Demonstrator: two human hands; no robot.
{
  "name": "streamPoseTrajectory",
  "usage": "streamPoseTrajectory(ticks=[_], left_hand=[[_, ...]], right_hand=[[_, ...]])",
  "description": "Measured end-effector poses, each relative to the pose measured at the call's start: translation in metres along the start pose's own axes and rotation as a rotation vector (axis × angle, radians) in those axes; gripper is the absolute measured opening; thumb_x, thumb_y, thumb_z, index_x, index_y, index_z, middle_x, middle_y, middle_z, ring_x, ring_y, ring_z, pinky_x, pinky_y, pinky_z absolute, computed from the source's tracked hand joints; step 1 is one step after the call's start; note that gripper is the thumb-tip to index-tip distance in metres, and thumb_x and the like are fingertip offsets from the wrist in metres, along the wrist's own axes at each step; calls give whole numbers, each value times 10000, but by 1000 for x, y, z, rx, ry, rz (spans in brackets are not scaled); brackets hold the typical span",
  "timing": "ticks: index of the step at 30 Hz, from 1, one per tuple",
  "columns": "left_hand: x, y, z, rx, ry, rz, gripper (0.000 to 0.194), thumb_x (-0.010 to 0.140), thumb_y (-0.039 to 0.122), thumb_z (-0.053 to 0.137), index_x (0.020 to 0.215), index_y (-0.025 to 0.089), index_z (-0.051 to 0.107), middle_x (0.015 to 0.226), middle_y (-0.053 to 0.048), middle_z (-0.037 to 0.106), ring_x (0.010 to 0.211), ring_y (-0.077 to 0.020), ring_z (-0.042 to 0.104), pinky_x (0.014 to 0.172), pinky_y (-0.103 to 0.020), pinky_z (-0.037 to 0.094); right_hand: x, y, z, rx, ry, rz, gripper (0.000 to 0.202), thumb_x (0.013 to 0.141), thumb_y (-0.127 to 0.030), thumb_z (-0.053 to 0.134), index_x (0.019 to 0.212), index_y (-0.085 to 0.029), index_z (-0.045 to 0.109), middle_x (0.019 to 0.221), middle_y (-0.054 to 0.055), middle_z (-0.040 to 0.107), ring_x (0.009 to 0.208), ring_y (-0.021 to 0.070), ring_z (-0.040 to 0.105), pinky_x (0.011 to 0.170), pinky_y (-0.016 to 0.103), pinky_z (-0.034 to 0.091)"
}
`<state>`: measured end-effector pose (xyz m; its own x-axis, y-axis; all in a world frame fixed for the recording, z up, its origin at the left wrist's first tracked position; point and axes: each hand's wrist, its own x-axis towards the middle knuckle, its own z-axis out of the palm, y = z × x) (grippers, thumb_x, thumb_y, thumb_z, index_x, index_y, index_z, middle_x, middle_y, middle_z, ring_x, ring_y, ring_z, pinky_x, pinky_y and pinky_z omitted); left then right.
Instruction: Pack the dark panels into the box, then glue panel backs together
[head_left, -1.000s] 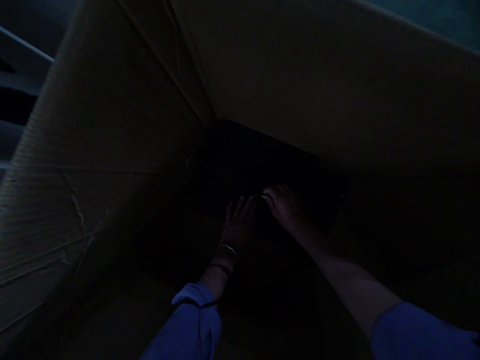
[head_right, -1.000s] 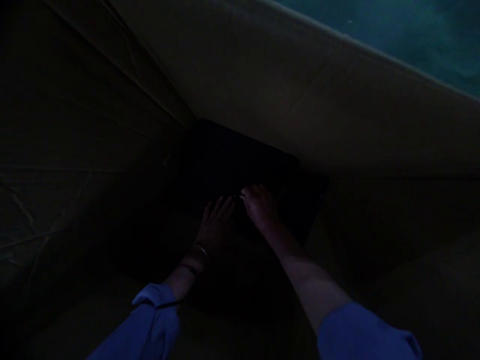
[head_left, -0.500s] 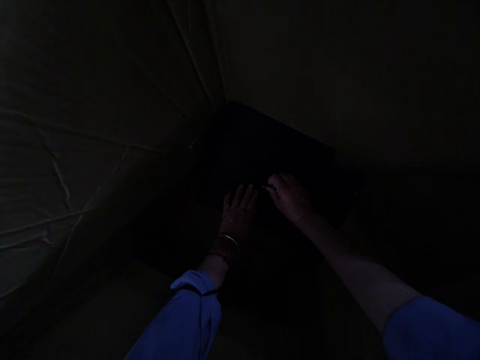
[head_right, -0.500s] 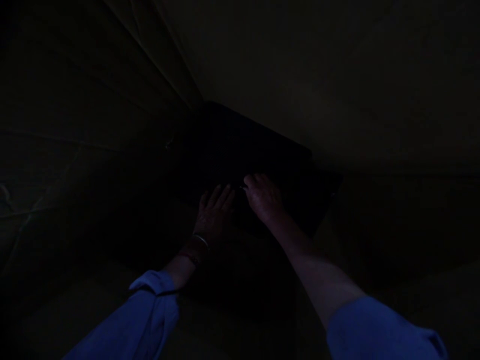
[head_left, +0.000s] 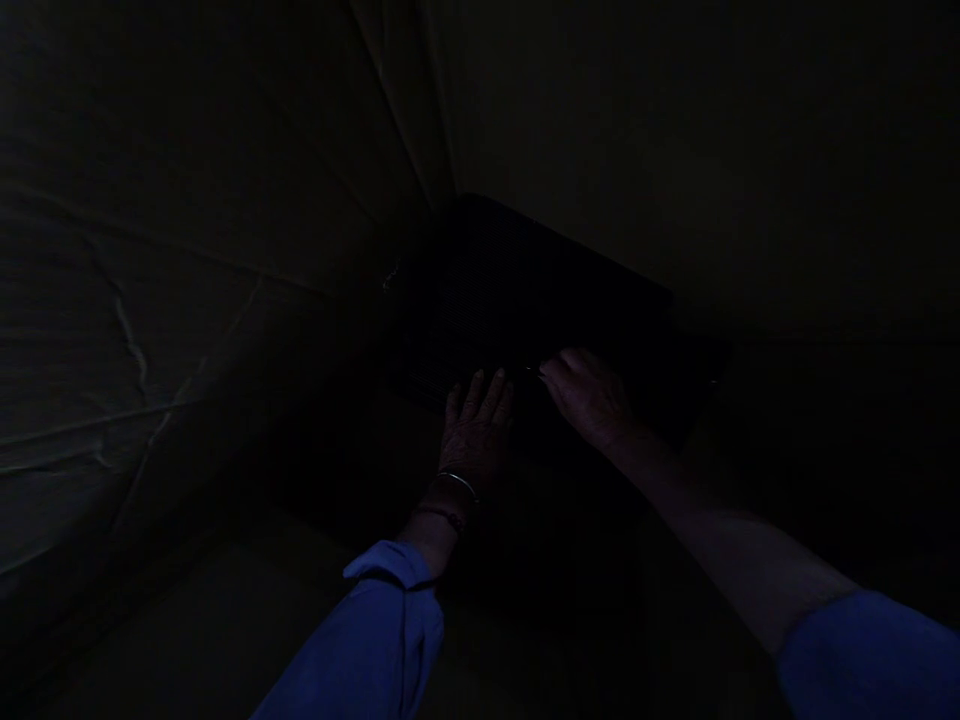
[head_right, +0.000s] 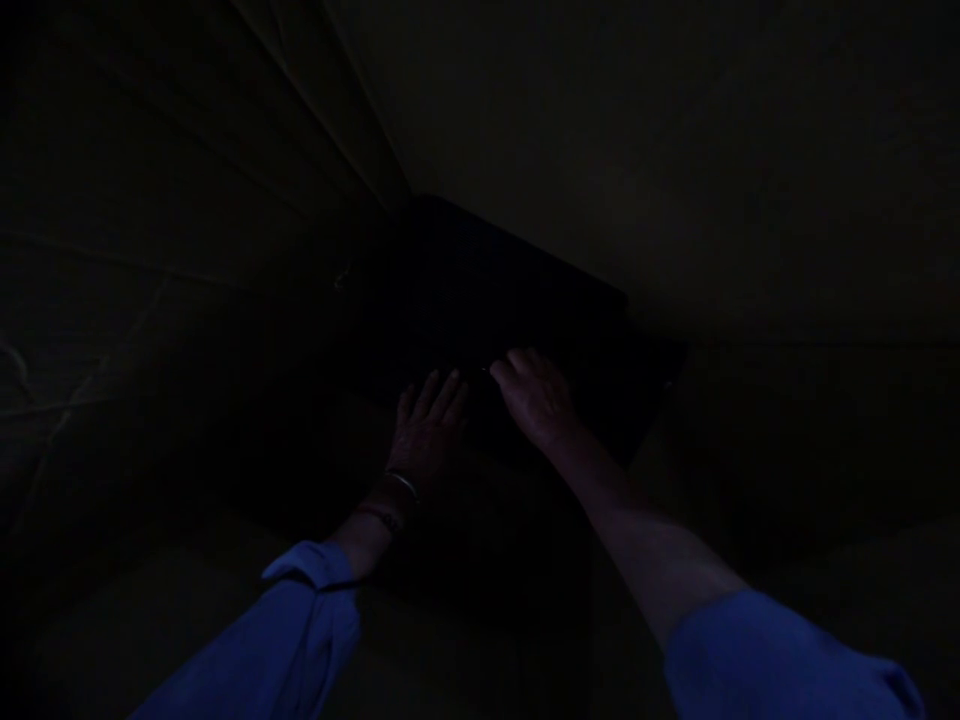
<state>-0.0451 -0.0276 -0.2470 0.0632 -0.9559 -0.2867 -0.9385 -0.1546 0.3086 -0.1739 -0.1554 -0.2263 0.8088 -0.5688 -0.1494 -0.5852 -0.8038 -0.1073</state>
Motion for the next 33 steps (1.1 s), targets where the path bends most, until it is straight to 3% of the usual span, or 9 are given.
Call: streamPoseTrajectory(ticks=[5,13,18,25,33], left_hand=[[-4,1,-2,-2,3,-11,473,875,258,318,1345,205,294,1433,-32,275,1329,-266,200,1047,-545,218],[-6,0,-2,-19,-19,-11,454,890,278,279,1335,192,322,1437,-12,252,1326,-275,204,1049,-544,221],[-8,-2,0,-15,0,6,457,891,281,289,1340,197,305,1439,-9,244,1323,-279,210,1050,-547,224],[-8,-1,0,-23,16,5,463,883,263,314,1343,218,291,1434,-6,259,1323,-271,214,1046,-542,242],[-7,-1,-2,-38,2,-5,462,881,270,317,1340,224,297,1432,-1,258,1318,-267,230,1042,-542,253]], right_hand=[[-5,1,6,-45,17,-86,113,843,-169,491,848,-183,603,768,46,555,781,198,437,668,302,309],[-1,-5,3,-33,-20,-43,150,857,-181,469,804,-176,609,752,55,567,771,198,450,666,302,311],[-2,-5,3,-27,-4,-6,143,843,-197,502,941,-174,604,838,66,577,782,194,460,667,284,328],[-2,-6,1,-41,-42,-101,174,826,-129,491,904,-207,625,813,50,580,790,197,459,671,297,331],[-6,-5,8,-5,41,-85,218,832,-126,495,1018,-154,608,868,63,609,792,189,492,695,296,363]])
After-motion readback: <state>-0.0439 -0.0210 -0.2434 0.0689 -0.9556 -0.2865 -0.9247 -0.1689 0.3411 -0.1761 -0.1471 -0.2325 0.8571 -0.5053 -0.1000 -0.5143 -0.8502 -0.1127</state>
